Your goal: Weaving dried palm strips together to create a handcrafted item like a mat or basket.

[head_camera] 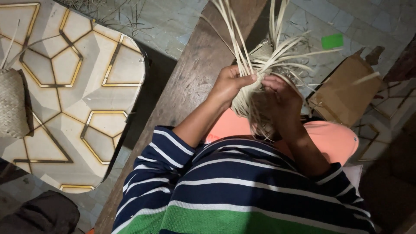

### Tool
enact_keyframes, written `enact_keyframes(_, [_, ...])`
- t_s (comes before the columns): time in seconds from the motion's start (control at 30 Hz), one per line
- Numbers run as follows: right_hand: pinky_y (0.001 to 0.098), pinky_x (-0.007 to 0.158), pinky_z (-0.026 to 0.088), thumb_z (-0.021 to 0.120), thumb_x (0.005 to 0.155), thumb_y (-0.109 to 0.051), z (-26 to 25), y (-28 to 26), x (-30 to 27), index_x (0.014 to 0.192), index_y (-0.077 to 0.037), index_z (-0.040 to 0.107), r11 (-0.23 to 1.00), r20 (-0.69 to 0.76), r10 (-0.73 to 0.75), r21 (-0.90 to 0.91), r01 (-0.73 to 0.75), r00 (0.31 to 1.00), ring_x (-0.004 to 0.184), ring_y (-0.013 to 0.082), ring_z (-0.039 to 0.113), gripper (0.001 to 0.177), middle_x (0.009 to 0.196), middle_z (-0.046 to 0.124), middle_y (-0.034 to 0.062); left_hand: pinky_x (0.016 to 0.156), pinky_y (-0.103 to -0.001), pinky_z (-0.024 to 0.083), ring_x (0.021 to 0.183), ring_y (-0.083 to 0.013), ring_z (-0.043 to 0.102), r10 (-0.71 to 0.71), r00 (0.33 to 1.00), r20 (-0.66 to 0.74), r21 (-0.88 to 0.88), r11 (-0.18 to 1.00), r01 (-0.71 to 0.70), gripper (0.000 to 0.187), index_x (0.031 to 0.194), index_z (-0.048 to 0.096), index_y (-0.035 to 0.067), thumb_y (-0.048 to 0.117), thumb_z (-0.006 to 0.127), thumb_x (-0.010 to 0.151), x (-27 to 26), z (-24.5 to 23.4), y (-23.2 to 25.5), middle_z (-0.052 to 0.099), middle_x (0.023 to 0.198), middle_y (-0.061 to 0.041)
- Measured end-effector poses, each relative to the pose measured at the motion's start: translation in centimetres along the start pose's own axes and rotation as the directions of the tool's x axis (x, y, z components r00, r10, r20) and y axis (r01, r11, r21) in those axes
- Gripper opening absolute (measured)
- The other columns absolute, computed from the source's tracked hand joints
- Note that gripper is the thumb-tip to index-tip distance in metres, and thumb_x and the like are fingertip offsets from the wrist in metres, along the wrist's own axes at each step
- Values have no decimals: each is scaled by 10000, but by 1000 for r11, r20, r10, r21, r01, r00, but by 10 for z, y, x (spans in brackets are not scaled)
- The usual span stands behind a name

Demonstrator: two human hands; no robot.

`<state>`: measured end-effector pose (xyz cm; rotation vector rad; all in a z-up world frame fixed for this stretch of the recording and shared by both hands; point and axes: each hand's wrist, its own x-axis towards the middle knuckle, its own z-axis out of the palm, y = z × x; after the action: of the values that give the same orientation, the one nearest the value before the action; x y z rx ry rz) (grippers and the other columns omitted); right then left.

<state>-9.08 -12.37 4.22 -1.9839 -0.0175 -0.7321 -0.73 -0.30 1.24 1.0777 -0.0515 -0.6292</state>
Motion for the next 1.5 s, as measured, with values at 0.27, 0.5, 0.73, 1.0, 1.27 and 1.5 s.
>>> enact_keyframes(0.27, [526, 587, 423, 618, 858, -106, -32, -44, 22, 931, -50, 646, 916, 263, 236, -381, -124, 935, 755, 412, 586, 97, 778, 622, 176, 769, -267, 484, 814, -59, 525, 116, 978, -174, 168, 982, -87, 226, 866, 685, 35, 153, 769, 693, -9, 16, -11, 629, 795, -30])
enact_keyframes(0.5, [352, 684, 486, 707, 815, -165, -29, 18, 5, 896, -129, 681, 936, 191, 320, -212, -279, 928, 768, 228, 629, 92, 753, 634, 41, 560, -214, 518, 582, -102, 630, -95, 978, -186, -115, 991, 74, 187, 796, 658, 2, 77, 758, 657, -11, 22, -26, 637, 626, -62])
enact_keyframes(0.73, [362, 598, 462, 630, 875, -218, -27, 19, -3, 858, -137, 677, 824, 142, 561, -194, -533, 815, 674, 215, 621, 96, 644, 607, 74, 449, -173, 372, 426, -71, 488, -323, 937, -130, -71, 946, 316, 91, 729, 656, 44, 109, 711, 697, -21, 26, -20, 528, 503, -39])
enact_keyframes(1.0, [274, 394, 448, 520, 853, -63, -22, 18, -3, 984, -33, 634, 603, 218, 740, 203, -771, 636, 460, 178, 538, 176, 598, 534, 109, 599, -236, 475, 571, -147, 624, -292, 947, -137, -259, 933, 250, 208, 815, 656, 30, 51, 749, 630, -39, 39, 1, 622, 616, -78])
enact_keyframes(1.27, [407, 450, 396, 478, 813, -167, 34, -19, -7, 812, 37, 632, 634, 659, 164, -640, 433, 734, 453, 284, 520, 256, 646, 603, 182, 929, -253, 347, 777, -238, 604, -419, 895, -157, -269, 890, 369, 200, 897, 676, -2, 120, 610, 753, -11, 29, -37, 605, 789, -159])
enact_keyframes(1.5, [353, 517, 394, 733, 392, -182, -15, -22, 42, 725, -77, 649, 868, 636, 133, -445, 221, 760, 565, 230, 470, 359, 694, 561, 63, 704, -308, 510, 713, -207, 656, -159, 982, -104, -255, 958, 128, 215, 905, 660, -3, 33, 712, 699, -8, 15, -34, 659, 755, -165])
